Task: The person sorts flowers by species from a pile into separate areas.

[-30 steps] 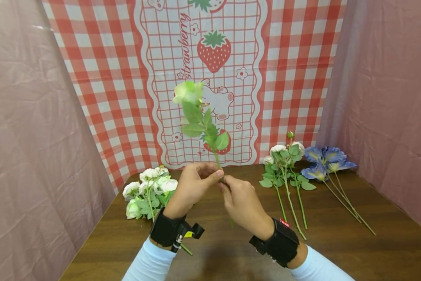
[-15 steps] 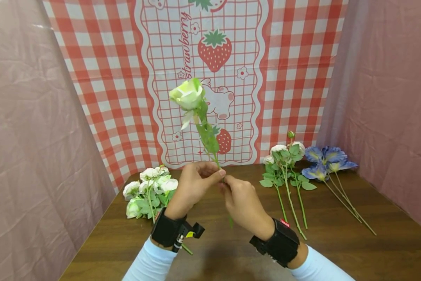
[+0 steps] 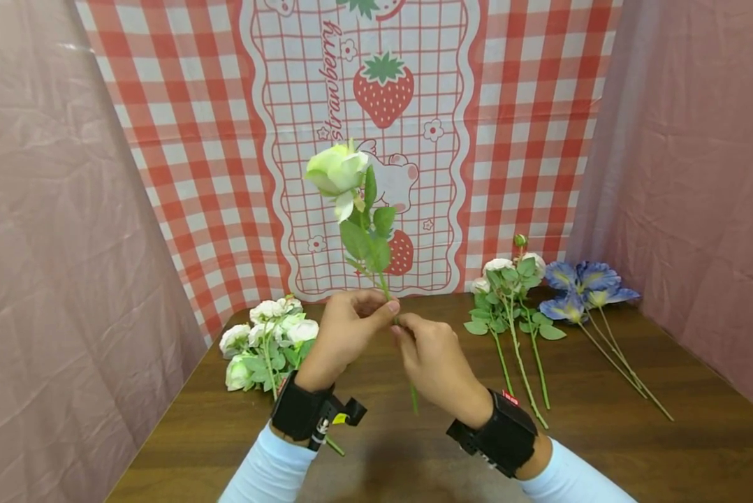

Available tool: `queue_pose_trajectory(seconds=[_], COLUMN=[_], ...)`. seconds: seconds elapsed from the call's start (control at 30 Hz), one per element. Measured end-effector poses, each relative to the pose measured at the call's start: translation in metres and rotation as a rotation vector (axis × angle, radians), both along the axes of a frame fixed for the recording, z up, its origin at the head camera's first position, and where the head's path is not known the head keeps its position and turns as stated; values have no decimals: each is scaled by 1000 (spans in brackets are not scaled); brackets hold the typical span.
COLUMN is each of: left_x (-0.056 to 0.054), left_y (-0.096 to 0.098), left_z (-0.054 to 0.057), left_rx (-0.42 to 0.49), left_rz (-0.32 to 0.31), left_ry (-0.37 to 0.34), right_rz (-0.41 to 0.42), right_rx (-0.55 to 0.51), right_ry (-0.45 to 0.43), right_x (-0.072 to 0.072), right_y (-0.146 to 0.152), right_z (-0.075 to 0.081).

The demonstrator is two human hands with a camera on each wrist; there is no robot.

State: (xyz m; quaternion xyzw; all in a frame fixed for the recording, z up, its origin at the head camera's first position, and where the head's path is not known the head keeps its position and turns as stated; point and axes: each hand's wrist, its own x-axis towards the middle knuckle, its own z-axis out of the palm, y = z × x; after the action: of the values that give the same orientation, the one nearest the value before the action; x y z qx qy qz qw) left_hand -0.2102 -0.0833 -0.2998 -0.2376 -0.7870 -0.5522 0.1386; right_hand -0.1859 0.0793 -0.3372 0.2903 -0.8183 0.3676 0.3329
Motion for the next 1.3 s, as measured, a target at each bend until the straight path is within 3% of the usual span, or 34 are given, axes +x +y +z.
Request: queue_pose_trajectory(seconds=[0.2,0.4,0.6,0.7,0.97,1.1,1.3], left_x=[0,-3,-6,-7,-12,-17,-25], left_y=[0,1,-8,-17,-51,-67,-88], left_z=[-1,-1,1,3,10,11,9], left_rx=[-3,-42,-197,-263,-326,-370,-495], left_rz=[35,60,210,284,400,414,402], left_ry=[36,32,157,187,127,117,7], right_rz=[-60,-65,-94,-118,-182,-198,-223], right_rx=[-29,-45,-28,-18,-1,2,9], right_ry=[61,66,52,38,2,-8,-44], right_x=[1,-1,-7,-11,-20,-24,-31], right_y=[-1,-2,0,2,4,6,9], right_z=[-2,-4,-7,-10,-16,-19,-24])
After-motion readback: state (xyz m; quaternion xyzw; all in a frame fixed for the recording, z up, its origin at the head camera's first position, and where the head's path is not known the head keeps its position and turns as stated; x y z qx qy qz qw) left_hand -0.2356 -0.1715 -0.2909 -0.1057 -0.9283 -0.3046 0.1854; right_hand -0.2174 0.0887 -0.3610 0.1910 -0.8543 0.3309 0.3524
